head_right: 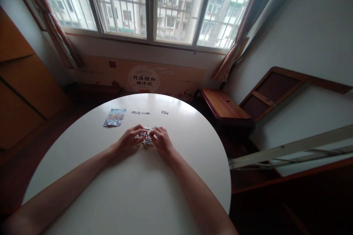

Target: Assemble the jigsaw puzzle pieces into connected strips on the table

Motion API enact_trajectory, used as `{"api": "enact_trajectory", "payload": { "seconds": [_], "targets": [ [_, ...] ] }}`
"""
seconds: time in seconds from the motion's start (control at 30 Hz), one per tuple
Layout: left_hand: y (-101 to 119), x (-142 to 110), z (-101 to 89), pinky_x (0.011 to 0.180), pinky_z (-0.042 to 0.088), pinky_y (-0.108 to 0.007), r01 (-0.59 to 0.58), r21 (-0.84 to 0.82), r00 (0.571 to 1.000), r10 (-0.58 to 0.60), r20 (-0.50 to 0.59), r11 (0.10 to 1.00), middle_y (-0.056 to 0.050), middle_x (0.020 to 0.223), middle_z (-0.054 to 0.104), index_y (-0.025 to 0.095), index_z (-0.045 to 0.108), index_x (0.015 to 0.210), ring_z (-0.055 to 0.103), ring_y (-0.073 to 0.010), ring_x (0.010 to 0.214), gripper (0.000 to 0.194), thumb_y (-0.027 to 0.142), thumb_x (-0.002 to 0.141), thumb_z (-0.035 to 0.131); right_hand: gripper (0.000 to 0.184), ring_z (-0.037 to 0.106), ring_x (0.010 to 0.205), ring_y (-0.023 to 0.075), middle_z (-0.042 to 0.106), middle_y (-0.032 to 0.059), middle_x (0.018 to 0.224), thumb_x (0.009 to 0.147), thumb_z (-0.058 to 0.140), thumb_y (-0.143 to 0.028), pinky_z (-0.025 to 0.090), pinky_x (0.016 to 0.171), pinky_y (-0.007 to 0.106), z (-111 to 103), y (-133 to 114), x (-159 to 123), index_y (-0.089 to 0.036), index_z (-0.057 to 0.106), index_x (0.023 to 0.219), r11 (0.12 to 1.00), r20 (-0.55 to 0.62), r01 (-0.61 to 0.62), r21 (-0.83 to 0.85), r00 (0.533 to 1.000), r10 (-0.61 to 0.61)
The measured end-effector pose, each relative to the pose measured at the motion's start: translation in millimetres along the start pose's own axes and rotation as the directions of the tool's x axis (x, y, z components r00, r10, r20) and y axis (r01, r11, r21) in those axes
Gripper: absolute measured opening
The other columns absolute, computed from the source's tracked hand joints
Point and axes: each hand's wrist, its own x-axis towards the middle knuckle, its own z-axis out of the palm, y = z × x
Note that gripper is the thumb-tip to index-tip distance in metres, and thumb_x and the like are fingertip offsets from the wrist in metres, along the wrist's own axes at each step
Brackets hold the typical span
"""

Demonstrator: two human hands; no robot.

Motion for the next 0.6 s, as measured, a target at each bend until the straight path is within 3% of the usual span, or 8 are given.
{"api": "enact_trajectory", "payload": {
  "seconds": [0.6],
  "targets": [
    [2.8,3.2,-2.9,0.07,0.05,-0.025,0.06,-0.087,0.998,-0.062,-0.025,0.994,-0.005,0.094,0.06,0.02,0.064,0.105,0.06,-0.0123,0.076,0.02,0.029,0.088,0.057,0.006,0.053,0.083,0.0176,0.063,0.0024,0.082,0.087,0.06,-0.021,0.04,0.08,0.03,-0.7,-5.8,0.8,-0.022,0.064,0.083,0.999,-0.044,-0.033,-0.03,0.999,0.031]
  ]
}}
